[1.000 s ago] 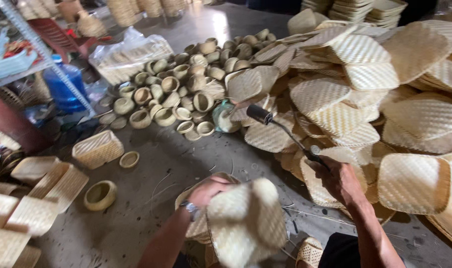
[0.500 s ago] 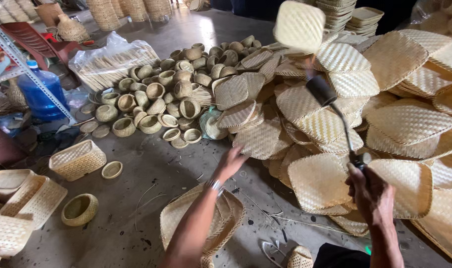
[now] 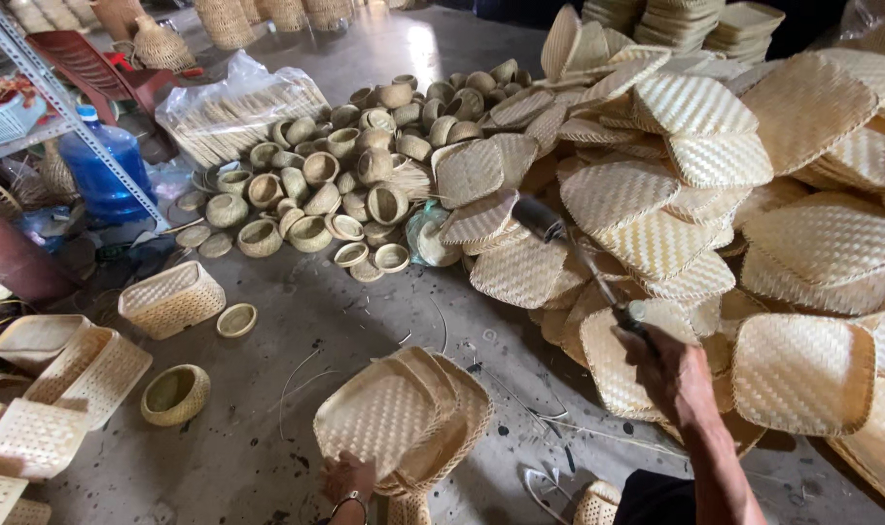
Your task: The person holds woven baskets and passes a blowtorch over the interior and exterior surfaces to singe off stray fibers.
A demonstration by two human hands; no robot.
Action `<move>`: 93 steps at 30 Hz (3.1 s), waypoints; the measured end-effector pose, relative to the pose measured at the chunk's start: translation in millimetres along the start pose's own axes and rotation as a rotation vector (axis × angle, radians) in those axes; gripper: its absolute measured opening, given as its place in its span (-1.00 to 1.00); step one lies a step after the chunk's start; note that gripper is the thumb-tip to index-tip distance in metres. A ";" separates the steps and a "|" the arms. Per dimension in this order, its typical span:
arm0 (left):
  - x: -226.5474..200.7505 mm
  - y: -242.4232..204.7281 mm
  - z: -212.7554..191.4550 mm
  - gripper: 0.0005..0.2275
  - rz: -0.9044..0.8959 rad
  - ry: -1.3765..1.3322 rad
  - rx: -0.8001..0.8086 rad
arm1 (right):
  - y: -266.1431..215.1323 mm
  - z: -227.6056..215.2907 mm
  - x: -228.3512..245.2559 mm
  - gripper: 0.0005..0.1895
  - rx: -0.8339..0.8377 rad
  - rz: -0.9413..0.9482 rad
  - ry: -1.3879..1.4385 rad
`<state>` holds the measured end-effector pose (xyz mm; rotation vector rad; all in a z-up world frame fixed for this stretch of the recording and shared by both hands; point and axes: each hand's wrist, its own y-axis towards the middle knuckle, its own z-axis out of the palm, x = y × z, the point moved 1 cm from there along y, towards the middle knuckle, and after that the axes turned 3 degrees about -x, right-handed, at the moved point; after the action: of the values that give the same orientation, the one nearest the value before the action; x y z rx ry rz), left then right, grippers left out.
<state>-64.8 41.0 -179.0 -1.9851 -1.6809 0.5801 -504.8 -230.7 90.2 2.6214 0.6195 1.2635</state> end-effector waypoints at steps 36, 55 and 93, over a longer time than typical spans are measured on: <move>-40.5 -58.2 -187.3 -0.84 0.833 -1.844 -0.040 | -41.1 46.7 81.5 -0.67 0.502 -0.087 -0.036; -25.4 -72.0 -202.8 -0.75 0.708 -1.790 -0.325 | -14.5 82.7 56.2 -0.65 0.324 -0.272 -0.135; -27.8 -98.4 -200.7 -0.63 0.811 -1.431 -0.221 | 42.4 57.5 95.4 -0.71 0.080 -0.470 -0.224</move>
<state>-27.1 10.5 41.0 -2.5305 -1.3702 2.6572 -394.6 -225.7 135.4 2.4186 1.1714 0.8080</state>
